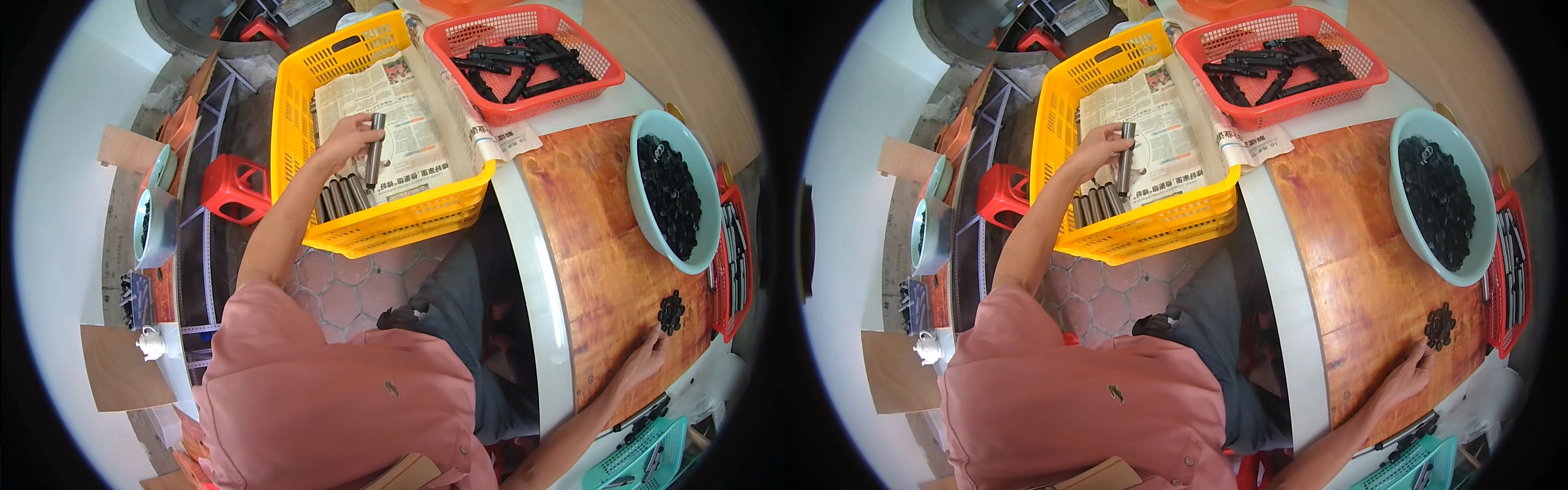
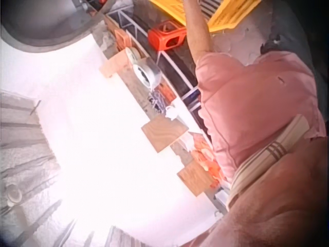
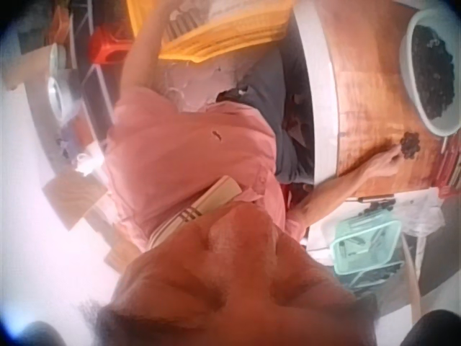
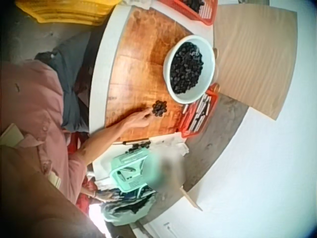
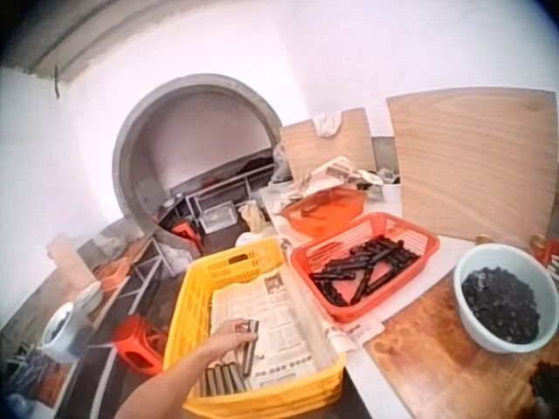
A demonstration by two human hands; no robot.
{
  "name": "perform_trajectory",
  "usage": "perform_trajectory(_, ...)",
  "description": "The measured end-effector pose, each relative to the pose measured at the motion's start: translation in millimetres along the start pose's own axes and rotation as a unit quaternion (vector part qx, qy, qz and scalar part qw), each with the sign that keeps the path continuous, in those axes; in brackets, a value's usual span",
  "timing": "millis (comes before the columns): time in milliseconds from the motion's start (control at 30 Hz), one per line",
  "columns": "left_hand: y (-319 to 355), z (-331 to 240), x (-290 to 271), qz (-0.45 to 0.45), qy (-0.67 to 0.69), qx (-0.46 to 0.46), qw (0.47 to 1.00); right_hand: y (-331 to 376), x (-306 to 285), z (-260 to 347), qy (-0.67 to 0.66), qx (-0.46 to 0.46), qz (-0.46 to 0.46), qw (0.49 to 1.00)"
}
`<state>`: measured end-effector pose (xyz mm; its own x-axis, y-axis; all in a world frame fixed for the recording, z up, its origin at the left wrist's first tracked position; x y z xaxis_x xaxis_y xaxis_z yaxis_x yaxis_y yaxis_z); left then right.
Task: The person assembles small black cylindrical components into a metal tube at a workbench. They pick up each piece, insert it into the tube, and place the completed assembly into a yellow basket. The process is repeated continuously with another person working nearby.
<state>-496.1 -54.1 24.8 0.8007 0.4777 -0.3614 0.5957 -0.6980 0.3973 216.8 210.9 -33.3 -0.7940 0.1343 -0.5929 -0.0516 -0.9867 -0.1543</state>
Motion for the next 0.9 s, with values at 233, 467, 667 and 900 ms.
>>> perform_trajectory(233, -10.9, 12.1, 12.8, 0.166, -0.21, 0.14, 0.953, 3.9, -0.8, 15.2, 0.044, 0.033, 0.019, 0.998)
perform_trajectory(467, -0.4, 43.8, 63.3, 0.383, -0.602, 0.21, 0.668, -1.0, -1.1, 0.1, 0.047, 0.02, 0.025, 0.998)
perform_trajectory(667, 22.8, 70.9, 75.8, 0.411, -0.557, 0.269, 0.67, 0.7, -2.9, 2.9, 0.043, 0.014, 0.024, 0.999)
perform_trajectory(900, 42.0, 70.0, 74.7, 0.382, -0.508, 0.289, 0.716, 1.8, -4.1, 3.4, 0.051, 0.003, 0.033, 0.998)
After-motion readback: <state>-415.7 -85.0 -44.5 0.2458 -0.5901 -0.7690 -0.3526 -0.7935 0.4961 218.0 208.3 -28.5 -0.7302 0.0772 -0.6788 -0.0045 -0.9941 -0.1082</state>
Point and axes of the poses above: each hand's wrist, its own y-axis away from the middle knuckle, its own x-axis out of the palm, z = x × y, the point moved 5 cm from there along -y, towards the middle knuckle, and after that the axes turned 9 degrees about z, right-handed, at the moved point
